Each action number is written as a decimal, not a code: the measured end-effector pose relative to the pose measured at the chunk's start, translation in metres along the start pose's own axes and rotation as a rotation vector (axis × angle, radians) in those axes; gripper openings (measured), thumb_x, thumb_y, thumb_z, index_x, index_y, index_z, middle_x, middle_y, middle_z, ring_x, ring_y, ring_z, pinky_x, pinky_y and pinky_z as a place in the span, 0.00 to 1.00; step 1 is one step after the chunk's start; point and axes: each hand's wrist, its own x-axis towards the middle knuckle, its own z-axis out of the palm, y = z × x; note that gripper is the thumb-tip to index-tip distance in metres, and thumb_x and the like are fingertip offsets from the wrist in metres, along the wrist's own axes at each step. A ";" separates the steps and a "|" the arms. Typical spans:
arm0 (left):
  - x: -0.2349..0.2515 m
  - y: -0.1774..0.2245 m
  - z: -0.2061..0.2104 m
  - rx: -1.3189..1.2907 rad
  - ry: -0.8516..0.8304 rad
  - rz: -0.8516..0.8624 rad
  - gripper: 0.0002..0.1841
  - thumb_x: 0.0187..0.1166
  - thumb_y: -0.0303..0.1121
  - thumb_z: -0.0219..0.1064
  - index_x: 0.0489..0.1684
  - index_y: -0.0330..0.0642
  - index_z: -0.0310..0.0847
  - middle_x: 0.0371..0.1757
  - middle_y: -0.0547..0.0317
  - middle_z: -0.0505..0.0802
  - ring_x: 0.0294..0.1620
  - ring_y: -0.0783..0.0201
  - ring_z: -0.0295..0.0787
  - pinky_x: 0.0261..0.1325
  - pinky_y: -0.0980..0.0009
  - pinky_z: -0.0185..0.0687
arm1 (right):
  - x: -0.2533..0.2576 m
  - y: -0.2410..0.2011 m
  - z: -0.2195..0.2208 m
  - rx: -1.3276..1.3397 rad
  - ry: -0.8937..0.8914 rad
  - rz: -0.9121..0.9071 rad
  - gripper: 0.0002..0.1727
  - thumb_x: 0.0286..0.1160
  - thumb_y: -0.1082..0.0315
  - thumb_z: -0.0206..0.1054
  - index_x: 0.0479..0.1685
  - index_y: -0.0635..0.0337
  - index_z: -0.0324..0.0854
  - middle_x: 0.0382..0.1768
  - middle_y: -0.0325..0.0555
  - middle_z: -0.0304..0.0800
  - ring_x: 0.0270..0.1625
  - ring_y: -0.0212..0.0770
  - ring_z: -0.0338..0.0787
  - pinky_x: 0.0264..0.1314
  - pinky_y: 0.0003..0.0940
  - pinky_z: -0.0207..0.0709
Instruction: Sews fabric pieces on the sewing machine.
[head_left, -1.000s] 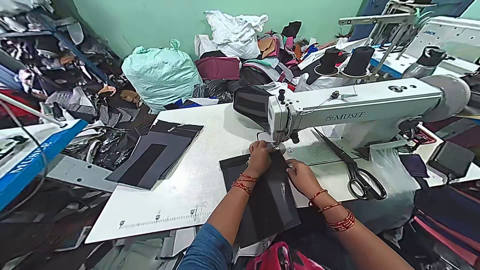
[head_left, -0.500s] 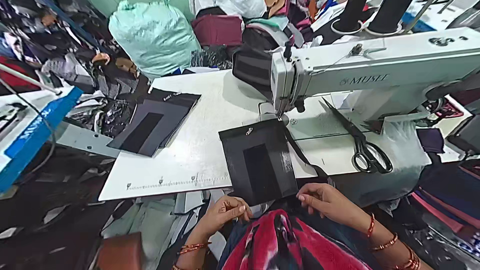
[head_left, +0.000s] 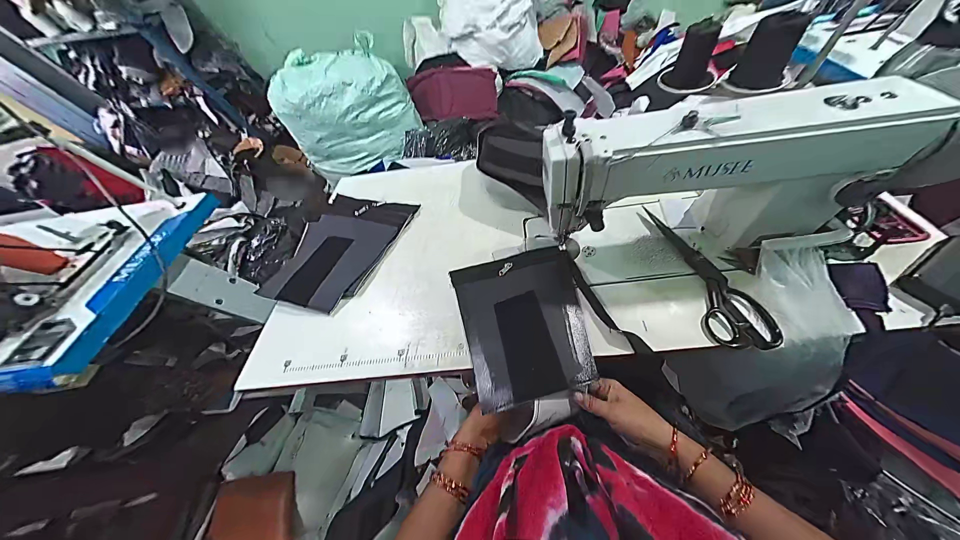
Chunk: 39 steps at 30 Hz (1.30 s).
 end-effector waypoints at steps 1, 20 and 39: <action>-0.002 0.002 0.000 0.027 0.024 0.012 0.12 0.81 0.22 0.61 0.59 0.32 0.79 0.46 0.63 0.91 0.48 0.74 0.87 0.56 0.72 0.85 | -0.003 -0.002 -0.001 0.000 -0.004 0.000 0.06 0.83 0.72 0.62 0.42 0.55 0.85 0.35 0.30 0.92 0.41 0.24 0.91 0.54 0.24 0.85; -0.056 0.087 -0.015 1.267 -0.201 -0.234 0.27 0.90 0.47 0.57 0.36 0.28 0.90 0.35 0.35 0.93 0.43 0.36 0.92 0.53 0.34 0.80 | -0.005 -0.002 -0.005 -0.248 0.059 0.036 0.10 0.85 0.66 0.63 0.37 0.60 0.84 0.26 0.33 0.85 0.30 0.23 0.84 0.39 0.23 0.78; -0.003 0.077 0.075 1.668 -0.084 0.802 0.39 0.69 0.30 0.71 0.88 0.37 0.66 0.91 0.52 0.70 0.92 0.40 0.60 0.85 0.28 0.51 | -0.006 -0.006 -0.003 -0.338 0.044 0.044 0.11 0.86 0.63 0.63 0.40 0.62 0.84 0.26 0.35 0.83 0.29 0.24 0.82 0.37 0.23 0.76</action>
